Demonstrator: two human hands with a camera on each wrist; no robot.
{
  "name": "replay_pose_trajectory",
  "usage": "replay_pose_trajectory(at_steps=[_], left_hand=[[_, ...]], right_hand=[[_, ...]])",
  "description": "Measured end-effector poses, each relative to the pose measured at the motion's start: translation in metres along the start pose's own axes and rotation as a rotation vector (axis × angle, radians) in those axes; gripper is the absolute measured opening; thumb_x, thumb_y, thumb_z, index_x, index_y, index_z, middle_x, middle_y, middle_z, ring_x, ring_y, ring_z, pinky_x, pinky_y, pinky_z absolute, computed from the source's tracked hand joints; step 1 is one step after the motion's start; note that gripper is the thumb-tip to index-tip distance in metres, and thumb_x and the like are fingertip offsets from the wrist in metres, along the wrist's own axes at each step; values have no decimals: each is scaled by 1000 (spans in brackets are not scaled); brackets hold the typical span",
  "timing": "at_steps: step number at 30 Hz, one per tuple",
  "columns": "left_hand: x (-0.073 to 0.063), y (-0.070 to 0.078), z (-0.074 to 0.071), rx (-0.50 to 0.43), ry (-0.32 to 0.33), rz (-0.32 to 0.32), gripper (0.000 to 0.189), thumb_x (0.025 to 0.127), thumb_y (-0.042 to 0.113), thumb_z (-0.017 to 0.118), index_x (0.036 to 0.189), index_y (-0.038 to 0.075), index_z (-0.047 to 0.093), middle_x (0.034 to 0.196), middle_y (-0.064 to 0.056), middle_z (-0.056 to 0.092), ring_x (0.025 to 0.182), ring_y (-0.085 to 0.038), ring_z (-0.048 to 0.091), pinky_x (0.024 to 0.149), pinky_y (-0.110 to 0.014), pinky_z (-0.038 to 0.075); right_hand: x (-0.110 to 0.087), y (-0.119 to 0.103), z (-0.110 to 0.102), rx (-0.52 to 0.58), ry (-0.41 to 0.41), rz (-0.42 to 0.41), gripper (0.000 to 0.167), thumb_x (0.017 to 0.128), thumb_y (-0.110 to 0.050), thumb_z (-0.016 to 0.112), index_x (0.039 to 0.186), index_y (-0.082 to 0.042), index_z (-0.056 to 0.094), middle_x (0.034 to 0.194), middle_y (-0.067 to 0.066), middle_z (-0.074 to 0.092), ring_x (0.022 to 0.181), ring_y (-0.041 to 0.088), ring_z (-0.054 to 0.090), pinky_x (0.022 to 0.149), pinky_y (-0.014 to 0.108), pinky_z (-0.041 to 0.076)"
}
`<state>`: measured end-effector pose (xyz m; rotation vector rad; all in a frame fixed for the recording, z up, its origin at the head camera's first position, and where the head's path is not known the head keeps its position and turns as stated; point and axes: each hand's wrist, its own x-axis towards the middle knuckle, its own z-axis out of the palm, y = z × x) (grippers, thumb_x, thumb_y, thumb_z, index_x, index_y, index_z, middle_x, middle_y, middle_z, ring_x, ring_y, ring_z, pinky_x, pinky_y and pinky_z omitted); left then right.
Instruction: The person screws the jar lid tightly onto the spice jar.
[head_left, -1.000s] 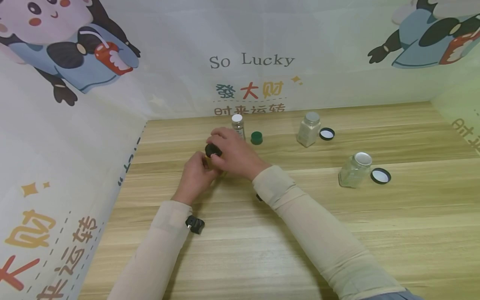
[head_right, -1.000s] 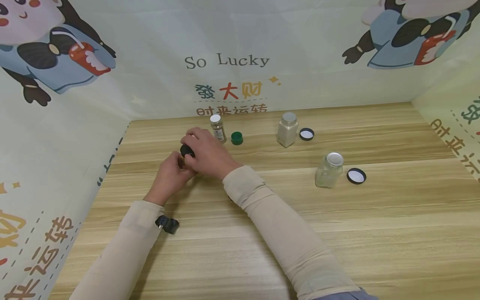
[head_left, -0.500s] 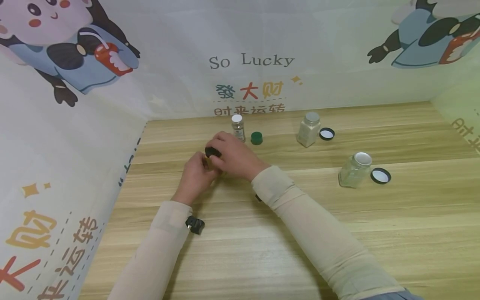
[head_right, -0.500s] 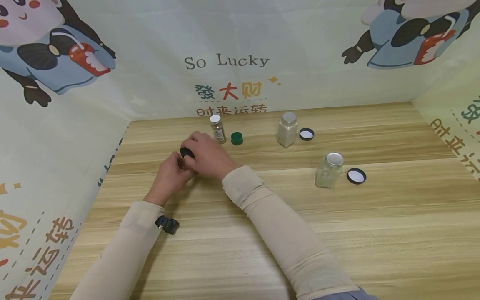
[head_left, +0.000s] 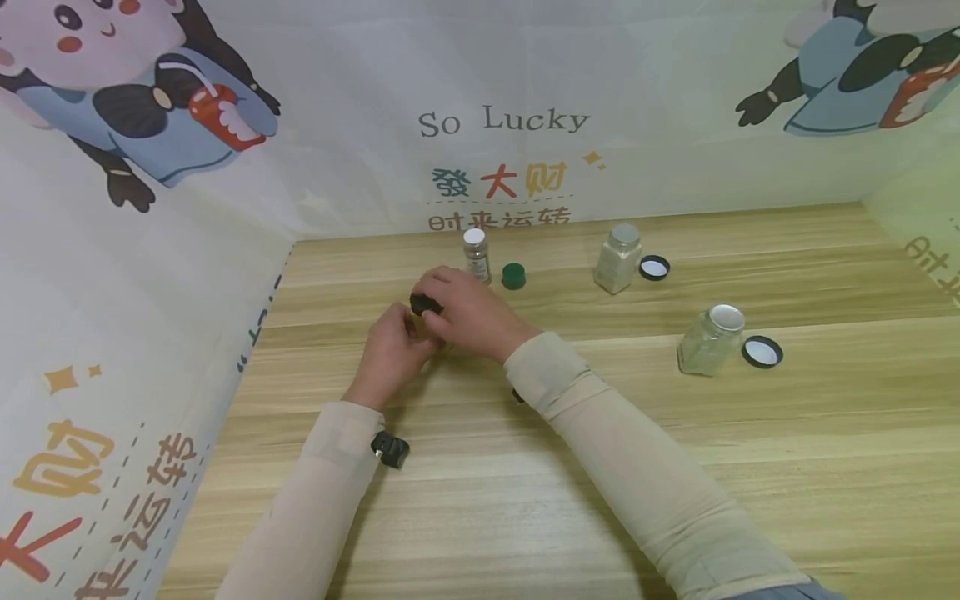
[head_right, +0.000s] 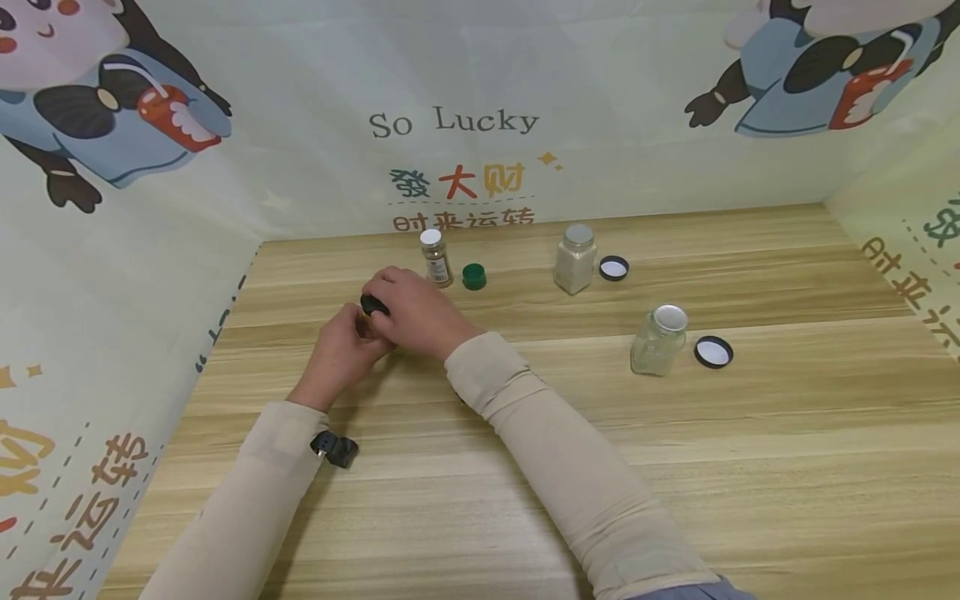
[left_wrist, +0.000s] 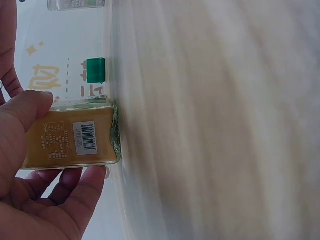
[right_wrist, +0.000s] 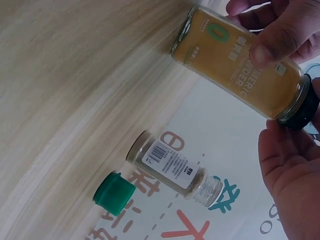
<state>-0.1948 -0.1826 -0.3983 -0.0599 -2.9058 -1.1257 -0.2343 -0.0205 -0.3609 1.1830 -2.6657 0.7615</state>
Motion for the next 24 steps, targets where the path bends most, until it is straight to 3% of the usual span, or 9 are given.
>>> replay_pose_trajectory(at_steps=[14,24], left_hand=[[0,1,0,4,-9,-16,35,90,26,72,97,1,48,89,-10,49,76,-24,48,62,-34,40],[-1,0,1,0,1,-9,34,89,24,72,97,0,49,88,-10,50,76,-24,48,62,-34,41]], right_hand=[[0,-6,2,37,7,123,31,98,-25,65,123,-7,60,123,10,54,113,21,52,101,33,43],[-1,-7,6,53,39,156,30,97,-27,67,117,-6,59,118,10,55,107,20,53,96,33,46]])
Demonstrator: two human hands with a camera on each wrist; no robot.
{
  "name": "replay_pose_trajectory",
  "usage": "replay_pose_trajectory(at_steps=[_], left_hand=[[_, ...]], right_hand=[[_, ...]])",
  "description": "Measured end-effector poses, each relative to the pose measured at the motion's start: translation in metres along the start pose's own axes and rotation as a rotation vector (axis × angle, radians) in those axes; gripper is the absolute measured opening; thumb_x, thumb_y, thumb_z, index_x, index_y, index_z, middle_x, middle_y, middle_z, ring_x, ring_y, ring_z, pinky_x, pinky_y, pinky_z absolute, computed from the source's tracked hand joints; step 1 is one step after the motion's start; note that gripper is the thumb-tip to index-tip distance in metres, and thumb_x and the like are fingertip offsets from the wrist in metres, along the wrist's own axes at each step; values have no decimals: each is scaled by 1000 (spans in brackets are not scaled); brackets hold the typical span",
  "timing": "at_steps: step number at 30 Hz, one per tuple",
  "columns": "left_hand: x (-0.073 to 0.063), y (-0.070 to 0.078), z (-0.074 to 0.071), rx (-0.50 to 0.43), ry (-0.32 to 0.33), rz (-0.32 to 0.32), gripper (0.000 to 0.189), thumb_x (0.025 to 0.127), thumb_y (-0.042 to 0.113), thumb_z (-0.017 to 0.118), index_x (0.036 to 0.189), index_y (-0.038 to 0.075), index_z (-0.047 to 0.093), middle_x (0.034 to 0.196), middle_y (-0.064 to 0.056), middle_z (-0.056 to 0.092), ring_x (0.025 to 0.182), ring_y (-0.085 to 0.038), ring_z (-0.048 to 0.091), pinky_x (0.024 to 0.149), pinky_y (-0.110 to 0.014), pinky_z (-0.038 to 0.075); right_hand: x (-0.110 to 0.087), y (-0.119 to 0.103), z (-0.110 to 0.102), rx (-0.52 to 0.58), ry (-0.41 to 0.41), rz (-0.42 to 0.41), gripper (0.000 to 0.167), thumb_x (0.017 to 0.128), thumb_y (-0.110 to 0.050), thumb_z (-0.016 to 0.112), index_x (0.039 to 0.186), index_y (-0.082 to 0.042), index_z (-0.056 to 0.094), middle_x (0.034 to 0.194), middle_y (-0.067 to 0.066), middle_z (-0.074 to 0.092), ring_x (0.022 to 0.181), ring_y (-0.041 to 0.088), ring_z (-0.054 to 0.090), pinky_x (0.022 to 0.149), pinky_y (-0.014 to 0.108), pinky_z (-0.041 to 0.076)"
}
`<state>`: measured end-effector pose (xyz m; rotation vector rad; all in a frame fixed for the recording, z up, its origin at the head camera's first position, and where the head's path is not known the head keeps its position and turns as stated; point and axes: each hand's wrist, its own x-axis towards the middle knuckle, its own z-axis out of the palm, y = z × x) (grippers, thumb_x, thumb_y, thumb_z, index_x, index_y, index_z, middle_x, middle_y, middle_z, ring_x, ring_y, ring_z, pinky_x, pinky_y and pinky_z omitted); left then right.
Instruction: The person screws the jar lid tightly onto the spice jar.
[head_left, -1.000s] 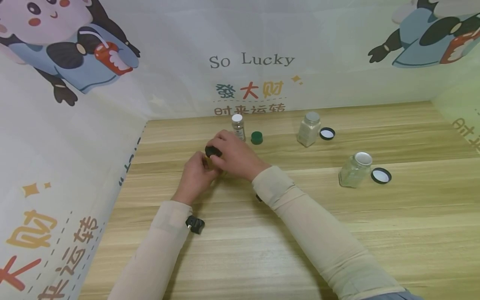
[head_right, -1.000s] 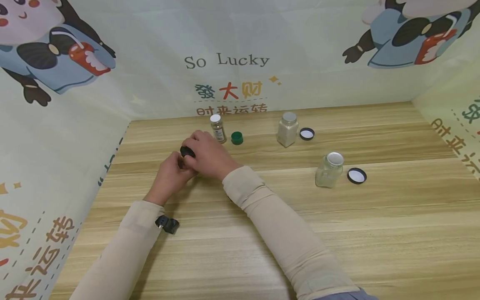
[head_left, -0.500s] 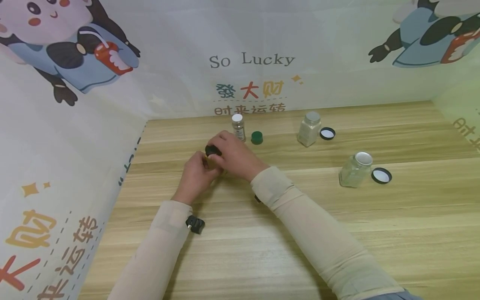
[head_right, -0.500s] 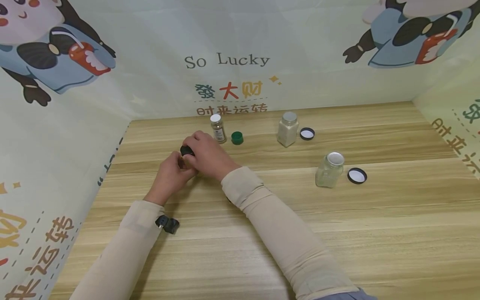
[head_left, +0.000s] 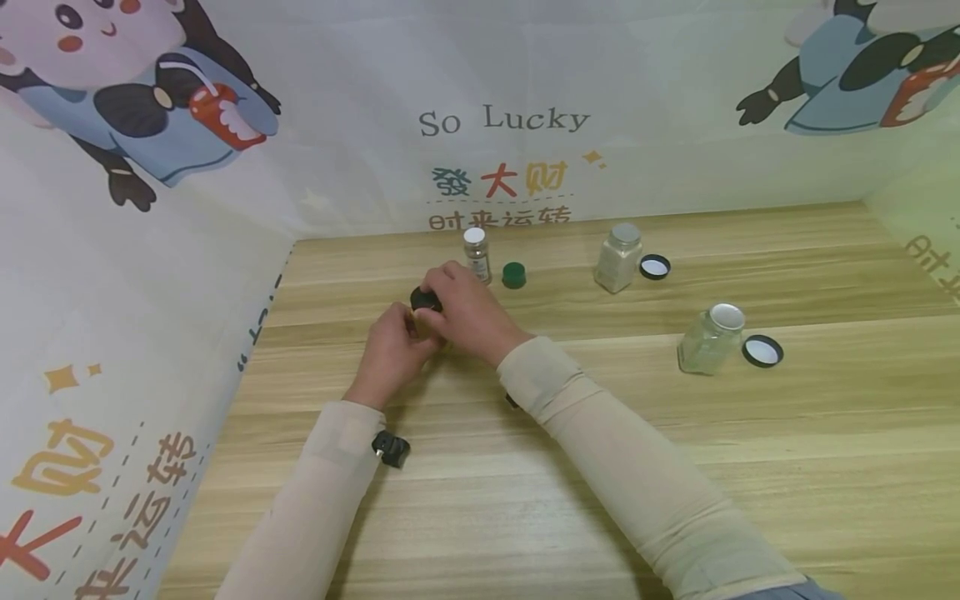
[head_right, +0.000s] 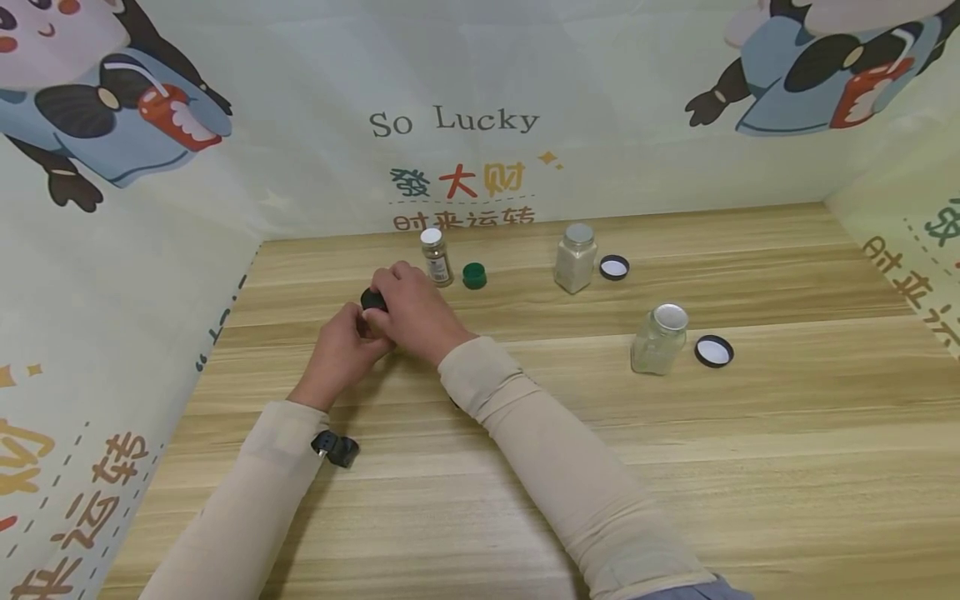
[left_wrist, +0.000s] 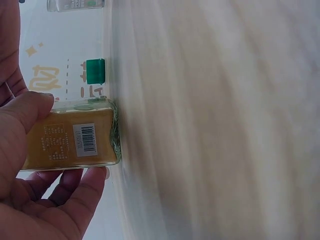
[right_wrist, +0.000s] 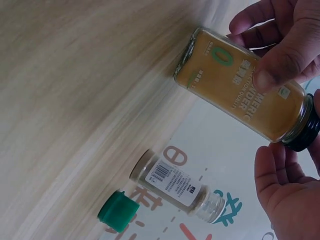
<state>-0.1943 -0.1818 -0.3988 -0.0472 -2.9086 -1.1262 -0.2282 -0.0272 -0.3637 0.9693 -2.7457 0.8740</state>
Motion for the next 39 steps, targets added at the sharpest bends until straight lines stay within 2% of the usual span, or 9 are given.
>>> replay_pose_trajectory(at_steps=[9,13,18,21,30,39], left_hand=[[1,-1,1,-12,23,16,32,88,22,73,93,3,48,85,-9,49,74,-24,47,61,-34,39],[0,-1,1,-24,27,16,34,88,23,74,96,0,50,86,-10,50,74,-24,48,61,-35,40],[-1,-1,0,-59,17,-3,43,89,28,74,110,-3,54,103,-17,60,89,-29,58,74,-40,51],[-2,0,0,-73,13,-6,46,89,28,74,115,-4,54,111,-19,62,98,-31,60,83,-43,52],[-3,1,0,-74,28,-8,48,89,28,74,119,-4,55,113,-19,62,100,-31,60,86,-43,52],[-3,-3,-1,-60,42,-26,49,89,29,74,119,-4,55,113,-19,62,101,-31,60,86,-43,52]], right_hand=[[-1,2,-1,-11,8,-31,30,97,-27,67,118,-7,60,121,9,54,108,21,52,96,33,45],[-1,4,-5,-8,13,-50,32,97,-28,66,119,-7,61,123,9,54,110,21,52,96,32,44],[-4,9,-13,22,57,-66,29,98,-26,65,118,-5,62,124,9,55,113,20,53,99,31,44],[-6,14,-17,26,91,-82,27,98,-24,65,116,-5,63,122,8,57,114,21,54,100,31,43],[-15,33,-25,38,195,-118,20,93,-15,67,108,-2,65,113,9,60,106,24,57,94,33,46],[-23,51,-32,45,208,-39,16,92,-15,69,103,-3,67,112,10,61,107,24,56,96,36,45]])
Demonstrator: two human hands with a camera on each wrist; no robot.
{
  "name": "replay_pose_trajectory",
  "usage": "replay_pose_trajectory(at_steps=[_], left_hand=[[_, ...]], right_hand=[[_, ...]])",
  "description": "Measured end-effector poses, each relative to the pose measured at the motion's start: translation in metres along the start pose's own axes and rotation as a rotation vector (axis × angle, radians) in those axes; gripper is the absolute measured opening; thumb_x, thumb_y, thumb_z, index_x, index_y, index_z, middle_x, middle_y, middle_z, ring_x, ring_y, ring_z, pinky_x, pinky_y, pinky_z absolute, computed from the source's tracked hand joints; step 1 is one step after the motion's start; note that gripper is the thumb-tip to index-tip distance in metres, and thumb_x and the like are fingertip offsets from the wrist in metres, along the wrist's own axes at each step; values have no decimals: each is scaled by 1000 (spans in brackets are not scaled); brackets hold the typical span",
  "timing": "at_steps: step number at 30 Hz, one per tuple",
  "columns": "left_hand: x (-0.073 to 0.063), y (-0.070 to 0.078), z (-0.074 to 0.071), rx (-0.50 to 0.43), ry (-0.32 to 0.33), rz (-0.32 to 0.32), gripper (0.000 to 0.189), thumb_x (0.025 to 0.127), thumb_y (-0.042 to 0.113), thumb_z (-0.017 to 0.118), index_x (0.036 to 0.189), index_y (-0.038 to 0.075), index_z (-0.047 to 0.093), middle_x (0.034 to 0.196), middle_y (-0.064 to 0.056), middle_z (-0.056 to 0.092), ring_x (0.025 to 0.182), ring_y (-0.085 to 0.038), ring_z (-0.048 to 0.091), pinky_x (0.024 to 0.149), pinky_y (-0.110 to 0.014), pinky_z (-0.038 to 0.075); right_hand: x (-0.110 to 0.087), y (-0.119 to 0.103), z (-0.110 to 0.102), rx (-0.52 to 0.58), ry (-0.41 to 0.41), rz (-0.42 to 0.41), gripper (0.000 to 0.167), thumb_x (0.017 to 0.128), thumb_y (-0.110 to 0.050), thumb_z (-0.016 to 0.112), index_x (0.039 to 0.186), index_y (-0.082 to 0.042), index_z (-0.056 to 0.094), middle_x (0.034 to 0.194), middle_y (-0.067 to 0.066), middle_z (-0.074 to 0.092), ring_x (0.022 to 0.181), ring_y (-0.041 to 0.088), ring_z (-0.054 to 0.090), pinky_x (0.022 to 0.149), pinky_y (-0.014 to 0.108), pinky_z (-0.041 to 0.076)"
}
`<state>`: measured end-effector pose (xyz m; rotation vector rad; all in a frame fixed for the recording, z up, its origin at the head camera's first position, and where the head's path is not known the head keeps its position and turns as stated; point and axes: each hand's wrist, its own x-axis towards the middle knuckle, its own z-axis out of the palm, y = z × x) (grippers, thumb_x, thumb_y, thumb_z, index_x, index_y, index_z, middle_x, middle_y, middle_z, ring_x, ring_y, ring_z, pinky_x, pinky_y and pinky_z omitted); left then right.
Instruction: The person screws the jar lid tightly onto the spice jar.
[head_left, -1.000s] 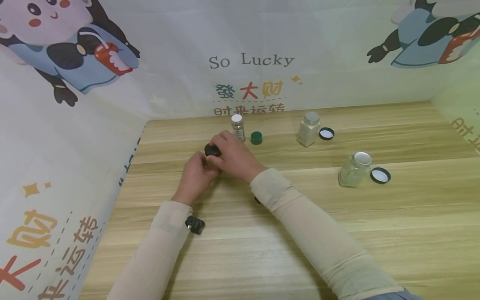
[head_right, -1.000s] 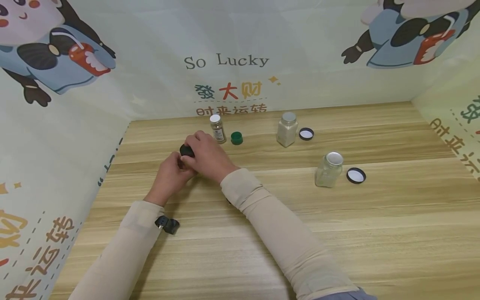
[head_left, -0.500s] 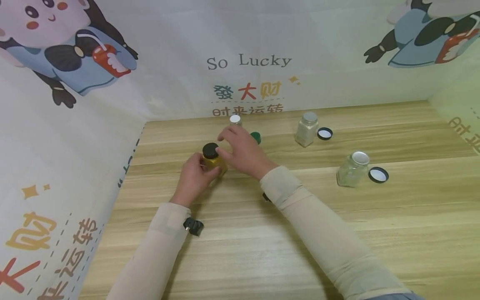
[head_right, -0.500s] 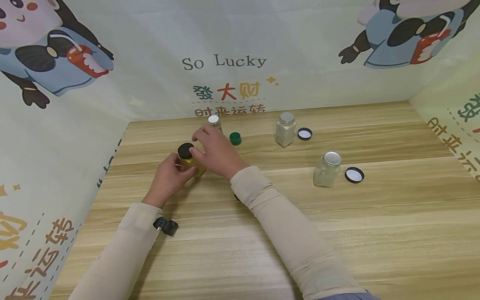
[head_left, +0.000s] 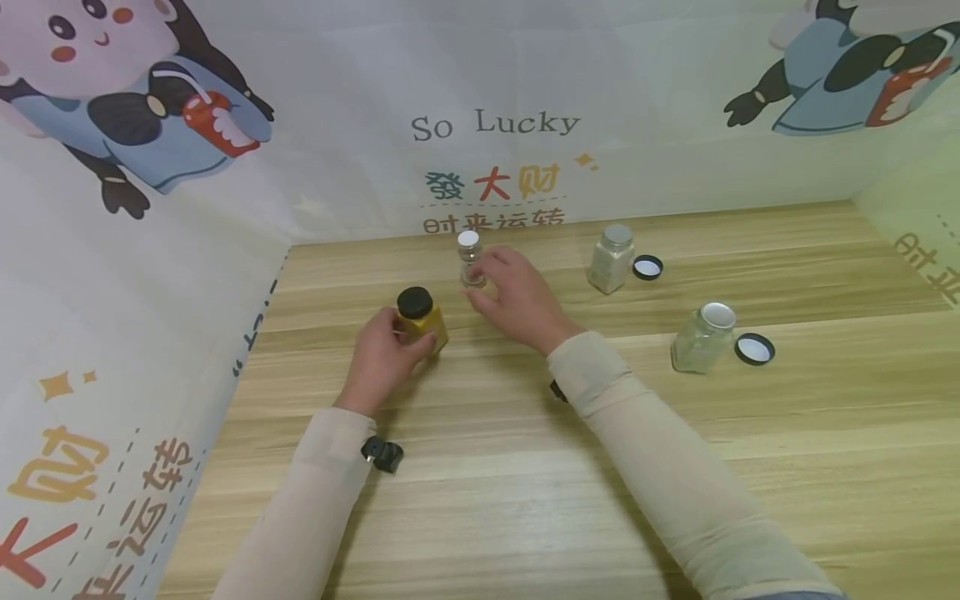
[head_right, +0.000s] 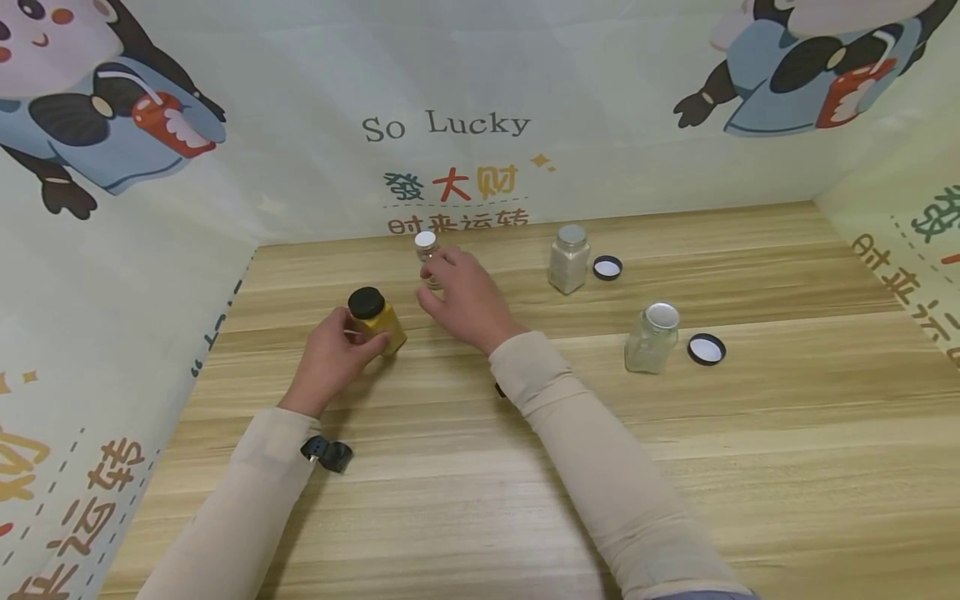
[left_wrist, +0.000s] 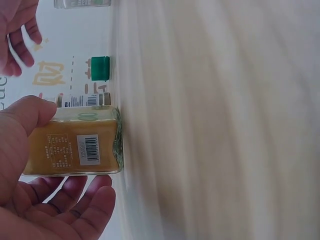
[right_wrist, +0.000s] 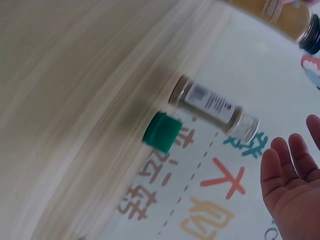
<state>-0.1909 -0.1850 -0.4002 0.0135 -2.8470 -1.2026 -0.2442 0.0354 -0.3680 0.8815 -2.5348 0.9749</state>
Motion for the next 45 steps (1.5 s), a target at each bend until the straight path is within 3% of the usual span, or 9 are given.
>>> replay_pose_trajectory(at_steps=[13,21,25,30,32,34,39,42,45], left_hand=[[-1,-4,-5,10,-6,-11,49,90,29,74,119,-5,54,112,-20,62,98,-31,59,83,-42,52],[0,-2,-7,24,-16,-16,55,89,32,74,123,-5,52,116,-21,60,102,-33,58,86,-45,51],[2,7,-9,27,60,65,69,86,34,77,133,-6,47,126,-22,53,115,-36,53,96,-47,47],[6,43,-11,52,258,278,66,87,30,76,134,-6,48,130,-21,49,121,-34,47,102,-45,42],[9,63,-9,57,284,350,60,87,26,75,132,-5,50,129,-20,50,121,-32,47,103,-44,41],[13,82,-4,50,254,371,57,88,24,74,132,-3,51,130,-18,49,122,-30,46,104,-41,40],[32,105,19,0,117,250,63,91,28,70,140,-1,43,133,-17,42,115,-27,47,97,-37,46],[47,103,36,-63,100,151,68,91,27,70,144,0,36,133,-18,39,110,-26,47,93,-37,48],[60,99,52,-126,116,58,73,91,28,70,147,2,32,137,-17,36,117,-25,46,100,-36,45]], right_hand=[[-10,34,-17,-25,-43,185,18,95,-19,66,103,-4,65,120,10,58,115,26,55,101,38,43],[-13,49,-23,-14,-113,292,33,95,-21,62,121,0,60,132,15,51,123,31,50,107,42,39],[-12,53,-25,-6,-150,338,38,95,-23,61,127,-2,57,137,16,48,127,32,48,107,44,39],[-7,56,-24,1,-186,362,42,96,-25,61,131,-4,55,138,14,48,126,30,48,105,44,41],[-4,57,-23,0,-200,361,43,96,-26,62,132,-3,54,138,15,49,126,30,49,104,44,42],[-1,58,-22,-5,-212,360,45,96,-26,63,133,-2,54,138,16,50,126,30,49,104,44,42],[7,62,-18,-29,-224,354,47,96,-28,64,134,-1,53,136,17,52,126,31,48,105,44,40],[11,66,-15,-28,-241,360,48,97,-27,64,135,0,51,137,18,51,127,32,48,106,45,39],[13,70,-14,-37,-262,379,51,97,-27,63,138,0,49,139,19,48,128,33,47,107,45,38]])
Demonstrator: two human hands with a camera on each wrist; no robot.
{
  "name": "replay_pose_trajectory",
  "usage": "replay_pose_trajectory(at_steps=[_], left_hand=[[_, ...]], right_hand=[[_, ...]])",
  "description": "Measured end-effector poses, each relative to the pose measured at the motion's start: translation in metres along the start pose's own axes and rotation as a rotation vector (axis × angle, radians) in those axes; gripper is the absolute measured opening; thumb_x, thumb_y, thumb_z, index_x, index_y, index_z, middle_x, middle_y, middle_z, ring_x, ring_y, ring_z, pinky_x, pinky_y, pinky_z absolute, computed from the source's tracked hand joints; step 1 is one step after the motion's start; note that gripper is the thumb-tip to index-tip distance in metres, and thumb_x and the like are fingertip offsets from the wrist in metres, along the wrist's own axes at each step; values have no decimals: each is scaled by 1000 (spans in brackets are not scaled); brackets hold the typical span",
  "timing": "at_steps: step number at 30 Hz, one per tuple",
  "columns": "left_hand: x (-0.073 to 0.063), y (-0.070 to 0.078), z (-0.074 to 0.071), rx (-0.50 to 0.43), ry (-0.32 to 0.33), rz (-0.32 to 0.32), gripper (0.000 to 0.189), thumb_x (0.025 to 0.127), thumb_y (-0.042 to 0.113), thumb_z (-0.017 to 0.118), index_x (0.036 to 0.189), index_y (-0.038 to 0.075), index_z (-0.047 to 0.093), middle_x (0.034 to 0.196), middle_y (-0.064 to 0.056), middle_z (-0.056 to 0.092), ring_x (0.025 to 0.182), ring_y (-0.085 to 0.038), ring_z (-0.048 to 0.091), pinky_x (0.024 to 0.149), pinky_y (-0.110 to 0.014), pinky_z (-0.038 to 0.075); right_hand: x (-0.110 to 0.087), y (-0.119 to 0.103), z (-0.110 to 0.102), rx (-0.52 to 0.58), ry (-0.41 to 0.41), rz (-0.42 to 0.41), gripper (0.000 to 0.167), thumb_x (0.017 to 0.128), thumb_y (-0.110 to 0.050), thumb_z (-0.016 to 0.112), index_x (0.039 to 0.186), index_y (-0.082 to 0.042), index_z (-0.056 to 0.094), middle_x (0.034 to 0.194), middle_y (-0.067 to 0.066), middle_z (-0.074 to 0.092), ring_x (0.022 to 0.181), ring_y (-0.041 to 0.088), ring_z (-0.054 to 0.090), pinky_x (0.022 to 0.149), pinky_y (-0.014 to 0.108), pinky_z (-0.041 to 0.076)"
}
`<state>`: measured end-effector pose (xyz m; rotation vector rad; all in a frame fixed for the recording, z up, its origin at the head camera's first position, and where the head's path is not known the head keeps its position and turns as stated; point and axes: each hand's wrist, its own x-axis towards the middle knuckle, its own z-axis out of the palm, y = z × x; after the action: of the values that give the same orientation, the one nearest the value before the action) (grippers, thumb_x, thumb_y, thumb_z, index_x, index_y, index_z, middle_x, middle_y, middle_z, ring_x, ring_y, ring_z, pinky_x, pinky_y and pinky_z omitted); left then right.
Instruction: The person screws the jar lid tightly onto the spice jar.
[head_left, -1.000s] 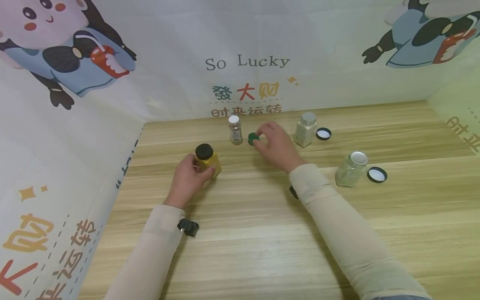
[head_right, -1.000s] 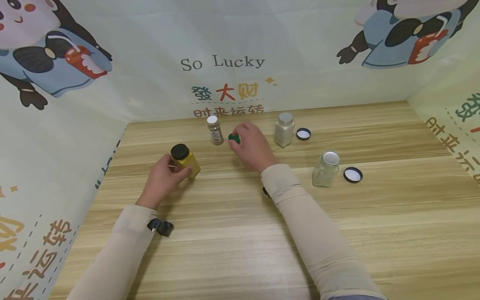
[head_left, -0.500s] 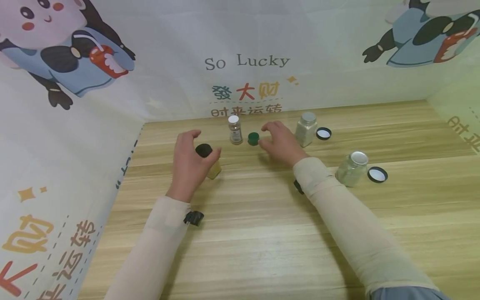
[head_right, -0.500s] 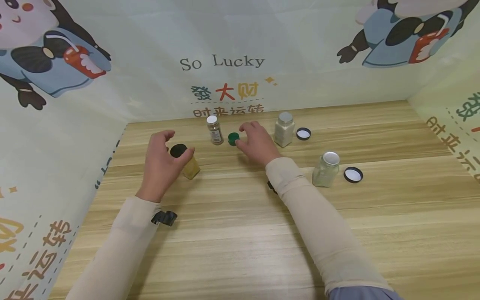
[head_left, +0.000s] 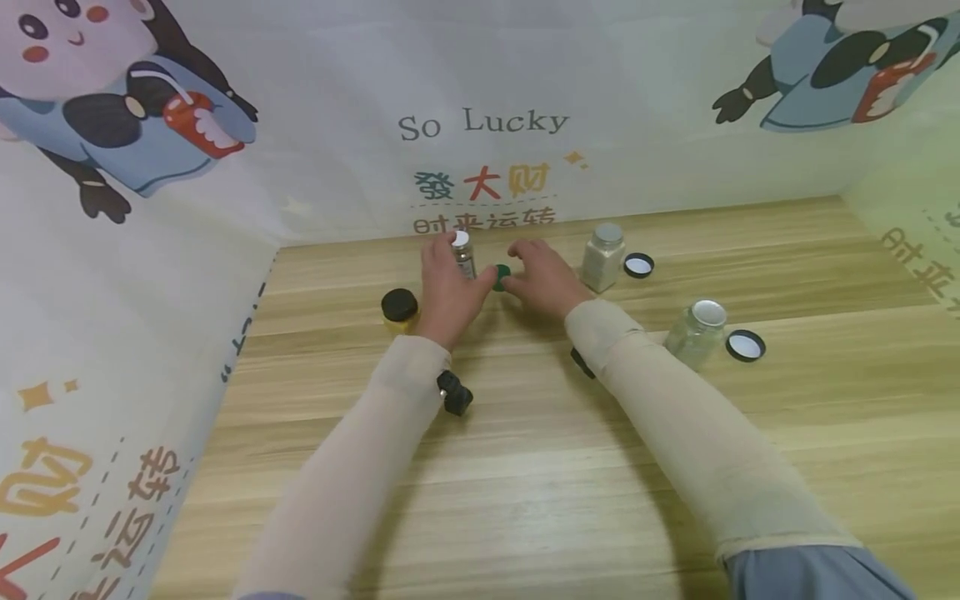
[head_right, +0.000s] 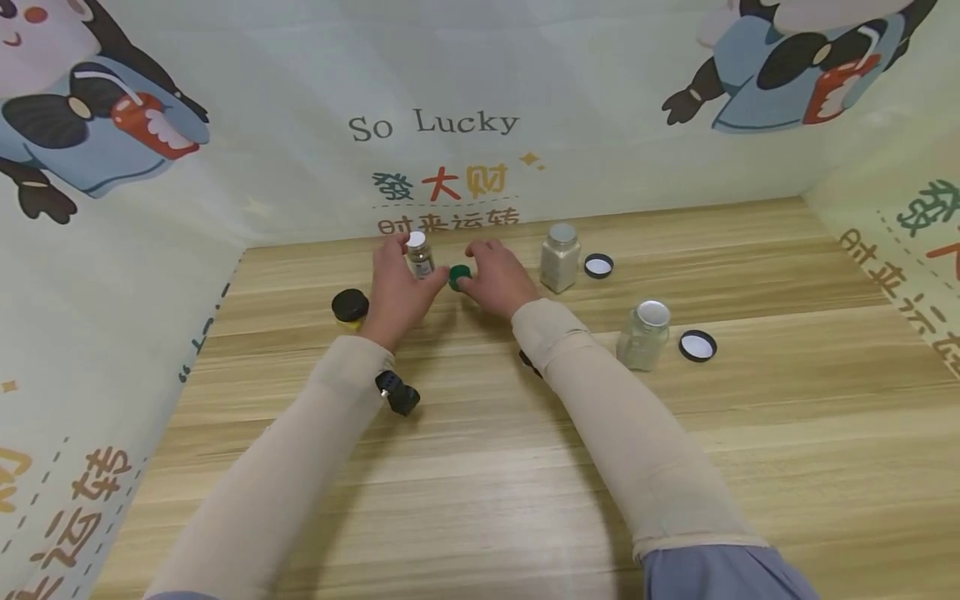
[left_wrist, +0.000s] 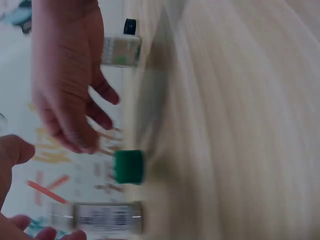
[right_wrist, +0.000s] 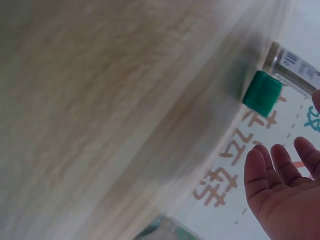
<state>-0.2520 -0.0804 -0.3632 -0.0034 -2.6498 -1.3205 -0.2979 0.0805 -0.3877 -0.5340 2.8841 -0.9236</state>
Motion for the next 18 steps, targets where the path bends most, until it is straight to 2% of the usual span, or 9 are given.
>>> replay_pose_trajectory(at_steps=[3,7,11,18], left_hand=[[7,-10,9,-55,40,-103,76,91,30,70,150,5,29,141,-17,34,123,-26,44,105,-37,41],[20,-19,24,-99,86,-188,78,90,32,71,151,7,29,141,-18,35,124,-29,46,105,-40,41],[26,-25,31,-96,107,-226,78,90,32,72,151,6,30,141,-18,37,125,-29,47,106,-40,40],[32,-29,33,-113,146,-218,73,90,26,74,147,4,34,140,-19,40,128,-31,46,109,-38,37]], right_hand=[[5,-1,7,-5,-11,16,54,97,-28,63,140,0,46,141,20,46,129,34,45,108,44,37],[11,3,9,-2,-13,37,59,96,-27,64,143,1,42,142,21,44,130,34,44,110,43,35],[16,2,11,-2,-34,47,66,94,-29,67,146,1,39,143,22,43,130,34,44,110,43,35],[23,2,15,-41,-66,48,69,93,-29,68,147,0,37,143,24,44,128,36,47,109,43,37]])
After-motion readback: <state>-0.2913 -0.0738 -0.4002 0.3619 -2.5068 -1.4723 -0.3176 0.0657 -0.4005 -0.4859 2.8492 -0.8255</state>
